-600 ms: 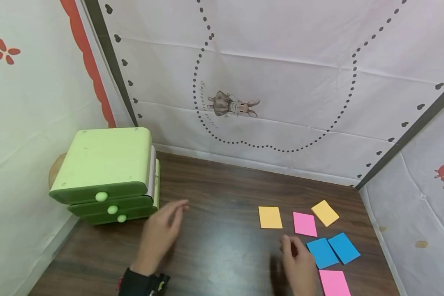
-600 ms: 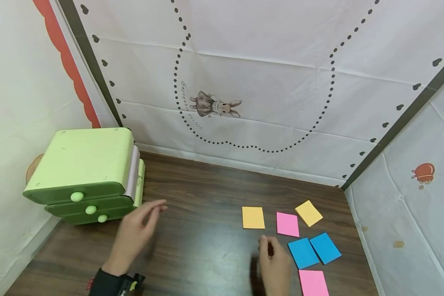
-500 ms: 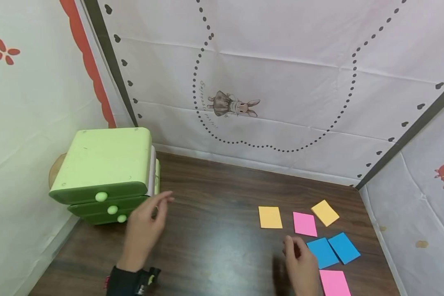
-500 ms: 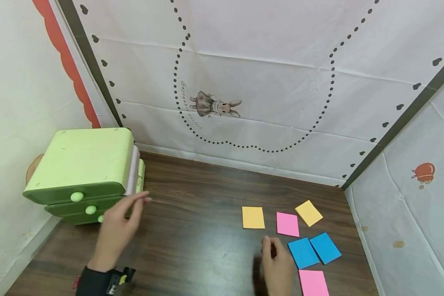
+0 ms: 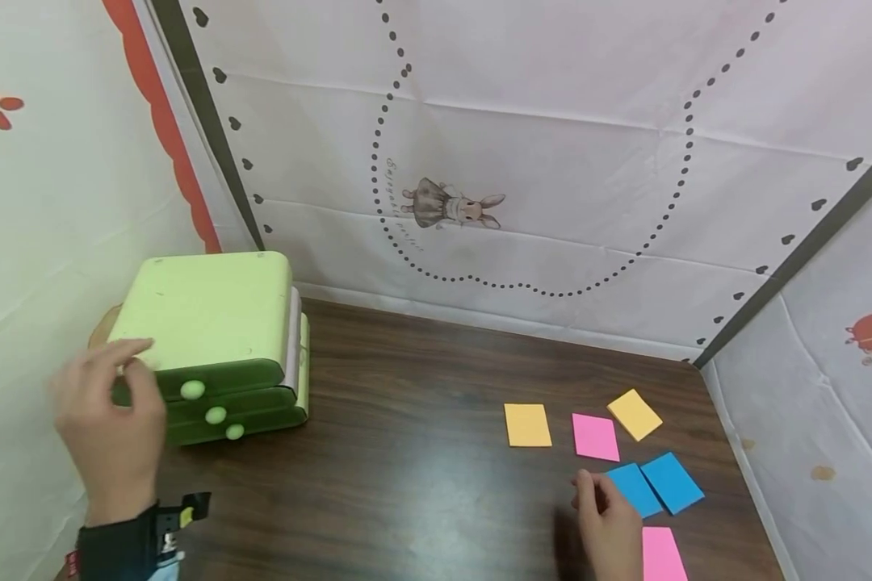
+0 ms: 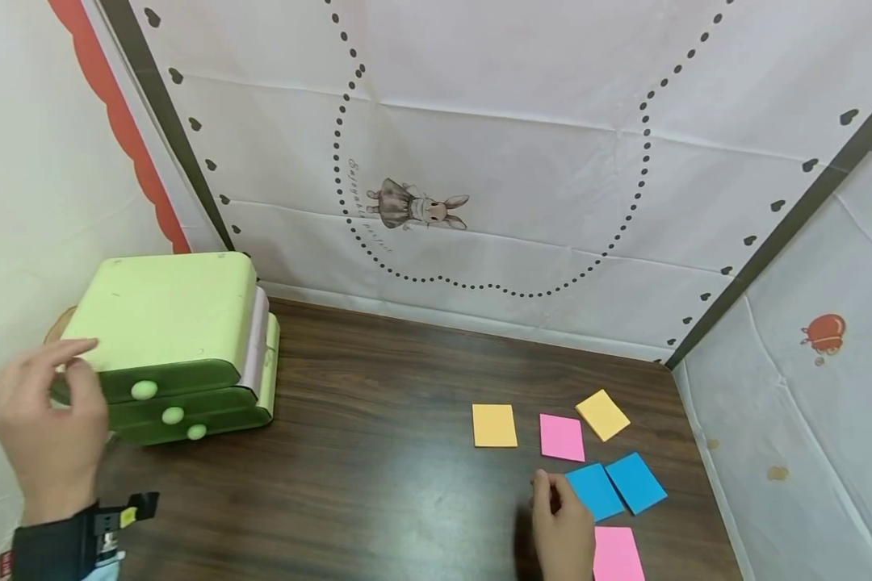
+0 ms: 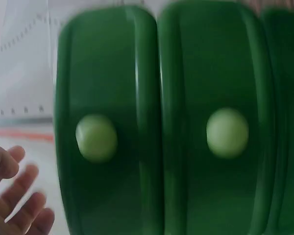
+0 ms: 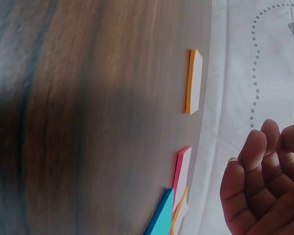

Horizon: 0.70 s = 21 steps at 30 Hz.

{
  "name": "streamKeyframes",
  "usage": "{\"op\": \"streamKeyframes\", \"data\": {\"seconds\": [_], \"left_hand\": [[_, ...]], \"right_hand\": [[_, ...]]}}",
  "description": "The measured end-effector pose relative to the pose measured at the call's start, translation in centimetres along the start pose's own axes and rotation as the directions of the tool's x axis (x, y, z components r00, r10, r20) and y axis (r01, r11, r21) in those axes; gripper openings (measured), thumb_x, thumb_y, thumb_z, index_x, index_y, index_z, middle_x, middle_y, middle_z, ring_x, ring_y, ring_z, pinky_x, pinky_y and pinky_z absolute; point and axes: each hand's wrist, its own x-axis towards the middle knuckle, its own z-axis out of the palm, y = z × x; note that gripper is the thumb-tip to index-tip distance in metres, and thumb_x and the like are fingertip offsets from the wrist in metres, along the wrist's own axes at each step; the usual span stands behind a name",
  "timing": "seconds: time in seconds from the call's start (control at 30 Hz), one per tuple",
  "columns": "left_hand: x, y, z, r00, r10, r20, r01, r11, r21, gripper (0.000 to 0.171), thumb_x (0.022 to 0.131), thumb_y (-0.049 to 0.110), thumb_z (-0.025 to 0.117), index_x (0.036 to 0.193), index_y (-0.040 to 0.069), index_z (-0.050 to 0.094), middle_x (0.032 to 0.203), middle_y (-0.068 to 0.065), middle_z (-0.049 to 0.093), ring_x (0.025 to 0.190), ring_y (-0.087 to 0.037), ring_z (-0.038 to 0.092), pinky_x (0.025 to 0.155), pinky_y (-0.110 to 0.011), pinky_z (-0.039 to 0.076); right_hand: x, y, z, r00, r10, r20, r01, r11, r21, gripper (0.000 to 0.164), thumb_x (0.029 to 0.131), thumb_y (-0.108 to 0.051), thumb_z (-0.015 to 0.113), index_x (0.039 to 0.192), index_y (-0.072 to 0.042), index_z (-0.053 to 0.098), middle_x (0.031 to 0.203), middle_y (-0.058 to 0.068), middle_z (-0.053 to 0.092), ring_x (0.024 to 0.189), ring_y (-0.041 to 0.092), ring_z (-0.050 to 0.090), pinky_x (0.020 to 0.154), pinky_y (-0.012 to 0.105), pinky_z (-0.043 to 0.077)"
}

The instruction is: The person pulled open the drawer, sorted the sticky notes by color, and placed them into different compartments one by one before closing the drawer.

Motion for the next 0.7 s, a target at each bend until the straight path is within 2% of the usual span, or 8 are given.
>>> {"op": "streamKeyframes", "data": {"seconds": [0.1, 0.17, 0.23, 0.3, 0.37, 0.4, 0.6, 0.7], "left_hand": [[0.7, -1.9, -0.8, 0.999, -0.051, 0.009, 0.05, 0.998, 0.034, 0.034, 0.108, 0.011, 0.048, 0.122, -0.006, 0.075, 0.133, -0.027, 0.064, 0.12, -0.051, 0.051, 0.113, -0.046, 0.031], [0.7, -3.1, -1.0, 0.982, -0.169, 0.08, 0.169, 0.986, 0.009, 0.037, 0.108, 0.016, 0.05, 0.132, -0.002, 0.071, 0.149, -0.021, 0.056, 0.136, -0.044, 0.046, 0.119, -0.048, 0.027], [0.6, -4.0, -1.0, 0.933, -0.312, 0.181, 0.319, 0.948, -0.007, 0.043, 0.109, 0.024, 0.05, 0.147, 0.007, 0.065, 0.164, -0.012, 0.043, 0.152, -0.034, 0.035, 0.125, -0.05, 0.021], [0.4, -4.4, -0.9, 0.861, -0.438, 0.259, 0.455, 0.891, -0.005, 0.049, 0.11, 0.03, 0.05, 0.157, 0.018, 0.056, 0.171, -0.002, 0.031, 0.158, -0.024, 0.024, 0.127, -0.051, 0.018], [0.3, -4.6, -0.7, 0.815, -0.5, 0.293, 0.52, 0.854, 0.011, 0.051, 0.11, 0.034, 0.049, 0.161, 0.026, 0.051, 0.172, 0.005, 0.028, 0.159, -0.019, 0.021, 0.128, -0.05, 0.016], [0.2, -4.7, -0.6, 0.81, -0.511, 0.287, 0.532, 0.846, 0.005, 0.051, 0.11, 0.034, 0.05, 0.16, 0.029, 0.051, 0.171, 0.006, 0.03, 0.159, -0.017, 0.023, 0.128, -0.049, 0.017], [-0.9, -4.0, 0.2, 0.827, -0.524, 0.201, 0.547, 0.834, -0.076, 0.047, 0.105, 0.031, 0.058, 0.152, 0.028, 0.062, 0.161, 0.005, 0.043, 0.152, -0.015, 0.034, 0.125, -0.041, 0.021], [-1.8, -3.2, 0.8, 0.847, -0.505, 0.165, 0.524, 0.845, -0.106, 0.045, 0.103, 0.029, 0.059, 0.148, 0.024, 0.066, 0.143, 0.01, 0.043, 0.137, -0.014, 0.04, 0.117, -0.037, 0.025]], "right_hand": [[0.0, 0.4, -0.3, 1.0, 0.008, -0.011, -0.008, 1.0, -0.002, 0.045, 0.113, -0.043, 0.052, 0.108, -0.005, 0.075, 0.079, 0.003, 0.066, 0.076, 0.023, 0.058, 0.066, 0.035, 0.049], [0.0, 0.7, -0.4, 0.999, 0.014, -0.032, -0.014, 1.0, -0.001, 0.042, 0.113, -0.04, 0.054, 0.104, -0.005, 0.075, 0.077, 0.004, 0.065, 0.075, 0.023, 0.058, 0.064, 0.035, 0.049], [0.0, 1.1, -0.7, 0.998, 0.031, -0.046, -0.03, 1.0, 0.007, 0.041, 0.113, -0.039, 0.055, 0.098, -0.006, 0.074, 0.075, 0.003, 0.063, 0.073, 0.023, 0.057, 0.062, 0.034, 0.047], [-0.1, 1.5, -0.8, 0.998, 0.046, -0.05, -0.045, 0.999, 0.023, 0.041, 0.112, -0.038, 0.055, 0.094, -0.005, 0.072, 0.073, 0.003, 0.061, 0.071, 0.023, 0.055, 0.059, 0.033, 0.046], [-0.1, 1.8, -0.9, 0.997, 0.05, -0.064, -0.049, 0.998, 0.028, 0.042, 0.112, -0.038, 0.057, 0.089, -0.006, 0.07, 0.071, 0.003, 0.06, 0.07, 0.023, 0.054, 0.058, 0.033, 0.045], [-0.1, 2.0, -1.0, 0.996, 0.048, -0.07, -0.046, 0.998, 0.03, 0.042, 0.112, -0.038, 0.057, 0.088, -0.006, 0.07, 0.071, 0.003, 0.059, 0.069, 0.023, 0.054, 0.057, 0.033, 0.044], [-0.2, 2.6, -0.8, 0.994, 0.033, -0.107, -0.033, 0.999, 0.006, 0.038, 0.11, -0.033, 0.061, 0.084, -0.007, 0.072, 0.07, 0.002, 0.061, 0.068, 0.021, 0.053, 0.058, 0.033, 0.044], [-0.1, 2.7, -0.7, 0.995, 0.032, -0.096, -0.031, 0.999, 0.015, 0.039, 0.11, -0.033, 0.06, 0.083, -0.006, 0.072, 0.071, 0.002, 0.062, 0.069, 0.021, 0.053, 0.059, 0.033, 0.045]]}}
